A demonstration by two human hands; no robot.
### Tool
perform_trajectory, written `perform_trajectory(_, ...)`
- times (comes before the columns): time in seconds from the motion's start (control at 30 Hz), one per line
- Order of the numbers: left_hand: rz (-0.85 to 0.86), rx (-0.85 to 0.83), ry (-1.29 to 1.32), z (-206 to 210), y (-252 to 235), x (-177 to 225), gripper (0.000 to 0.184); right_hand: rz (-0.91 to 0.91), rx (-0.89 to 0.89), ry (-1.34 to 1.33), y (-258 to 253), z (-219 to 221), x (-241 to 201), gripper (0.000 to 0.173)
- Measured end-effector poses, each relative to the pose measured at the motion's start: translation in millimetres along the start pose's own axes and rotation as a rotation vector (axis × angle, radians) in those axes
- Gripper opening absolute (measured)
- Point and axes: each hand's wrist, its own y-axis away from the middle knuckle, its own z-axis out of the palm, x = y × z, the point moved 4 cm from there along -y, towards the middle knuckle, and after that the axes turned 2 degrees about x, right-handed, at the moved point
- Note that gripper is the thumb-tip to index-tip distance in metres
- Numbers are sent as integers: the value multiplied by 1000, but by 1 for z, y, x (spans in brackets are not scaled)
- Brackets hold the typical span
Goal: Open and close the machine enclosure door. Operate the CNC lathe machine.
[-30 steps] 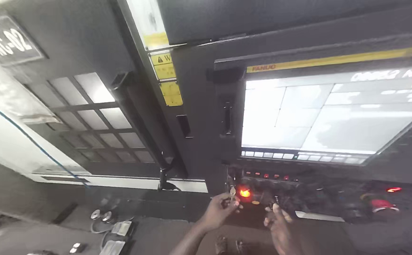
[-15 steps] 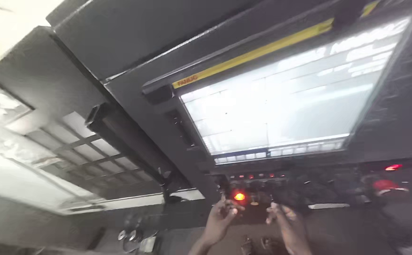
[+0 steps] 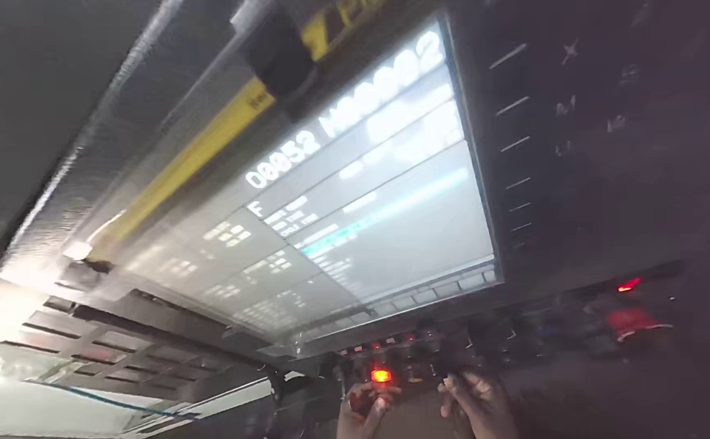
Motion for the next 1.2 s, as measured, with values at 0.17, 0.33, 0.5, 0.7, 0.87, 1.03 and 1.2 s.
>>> perform_trajectory(0.17, 7, 55, -28, 2, 1, 1, 19, -11, -50, -26, -3, -2, 3, 18)
perform_trajectory(0.33, 34, 61, -1, 2, -1, -1, 19, 5, -69, 30, -2, -2, 0, 22)
perform_trajectory(0.5, 73, 14, 57, 7, -3, -2, 21, 69, -16, 92, 5, -2, -6, 30)
perform_trajectory(0.7, 74, -68, 91, 1, -7, -3, 25, 72, -2, 235, 4, 1, -8, 32)
perform_trajectory(0.87, 78, -121, 104, -2, -10, -2, 24, 65, -3, 299, 2, 2, -10, 34)
perform_trajectory(1.03, 38, -119, 87, -1, -12, 0, 23, 96, 28, 353, 2, 2, -15, 34)
perform_trajectory(1.2, 42, -120, 99, -1, -10, -3, 24, 120, 12, 394, 2, 4, -19, 34)
